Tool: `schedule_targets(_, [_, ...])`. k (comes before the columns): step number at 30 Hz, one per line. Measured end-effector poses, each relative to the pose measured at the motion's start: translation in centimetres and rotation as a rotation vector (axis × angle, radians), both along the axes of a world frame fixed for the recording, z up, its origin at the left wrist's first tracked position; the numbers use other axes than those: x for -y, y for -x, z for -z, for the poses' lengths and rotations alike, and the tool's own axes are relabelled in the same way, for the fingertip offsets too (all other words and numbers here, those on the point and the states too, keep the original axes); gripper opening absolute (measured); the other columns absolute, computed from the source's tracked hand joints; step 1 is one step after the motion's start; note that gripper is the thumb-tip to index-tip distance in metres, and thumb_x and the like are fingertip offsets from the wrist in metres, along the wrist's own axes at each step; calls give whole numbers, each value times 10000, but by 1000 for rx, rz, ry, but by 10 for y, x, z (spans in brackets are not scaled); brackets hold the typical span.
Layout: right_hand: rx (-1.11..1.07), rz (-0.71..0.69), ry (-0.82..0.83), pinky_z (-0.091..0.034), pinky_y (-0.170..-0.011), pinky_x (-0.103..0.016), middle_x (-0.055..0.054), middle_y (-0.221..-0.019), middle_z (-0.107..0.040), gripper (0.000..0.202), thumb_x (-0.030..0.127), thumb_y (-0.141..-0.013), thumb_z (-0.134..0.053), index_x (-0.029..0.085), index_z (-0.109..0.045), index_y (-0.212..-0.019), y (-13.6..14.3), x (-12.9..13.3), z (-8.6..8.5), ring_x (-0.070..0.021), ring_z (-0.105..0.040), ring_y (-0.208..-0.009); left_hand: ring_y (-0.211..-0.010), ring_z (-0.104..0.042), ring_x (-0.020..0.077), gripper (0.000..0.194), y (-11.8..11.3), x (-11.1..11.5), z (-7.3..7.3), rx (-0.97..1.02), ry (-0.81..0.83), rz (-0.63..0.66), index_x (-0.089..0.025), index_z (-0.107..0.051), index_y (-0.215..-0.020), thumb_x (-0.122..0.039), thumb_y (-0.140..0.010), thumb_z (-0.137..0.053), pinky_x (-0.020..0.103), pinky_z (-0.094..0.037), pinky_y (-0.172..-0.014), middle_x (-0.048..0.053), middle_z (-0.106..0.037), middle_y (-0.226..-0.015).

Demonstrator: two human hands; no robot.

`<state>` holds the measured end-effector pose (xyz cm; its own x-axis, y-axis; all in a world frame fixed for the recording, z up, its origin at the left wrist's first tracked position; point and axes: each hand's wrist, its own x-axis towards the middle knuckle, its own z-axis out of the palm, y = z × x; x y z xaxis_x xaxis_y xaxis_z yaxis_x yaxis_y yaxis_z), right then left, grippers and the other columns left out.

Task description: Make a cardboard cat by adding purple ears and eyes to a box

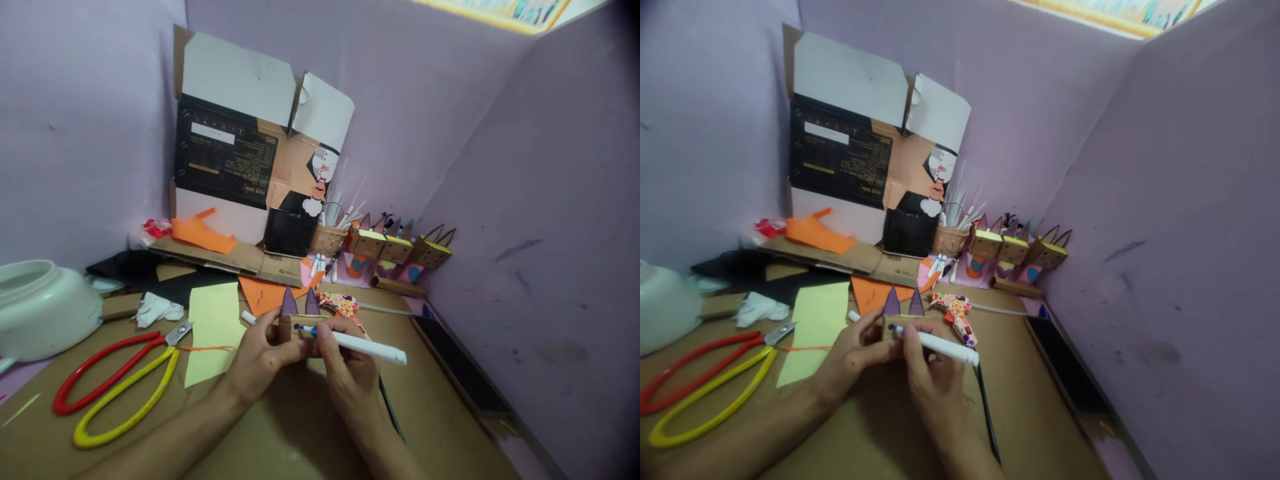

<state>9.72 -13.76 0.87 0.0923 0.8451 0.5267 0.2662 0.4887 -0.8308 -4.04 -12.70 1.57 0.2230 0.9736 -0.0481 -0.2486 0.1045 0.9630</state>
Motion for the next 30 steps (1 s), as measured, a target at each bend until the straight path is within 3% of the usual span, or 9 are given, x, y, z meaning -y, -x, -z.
schedule_targets(10, [30, 34, -23, -431, -567, -230, 30, -646, -579, 123, 251, -861, -540, 217, -599, -758, 2, 2, -4, -117, -532, -601, -825, -654, 193, 511, -1, 0, -3, 0, 17, -29, -167, -568, -1047, -189, -580, -775, 236, -500, -699, 7, -717, -838])
schedule_targets(30, [38, 87, -10, -419, -542, -205, 40, -610, -578, 168, 268, -858, -540, 210, -599, -712, 3, 1, -5, -105, -528, -573, -838, -660, 202, 469, -2, 0, -3, -3, -6, -19, -169, -583, -1026, -138, -586, -744, 243, -500, -721, 11, -725, -860])
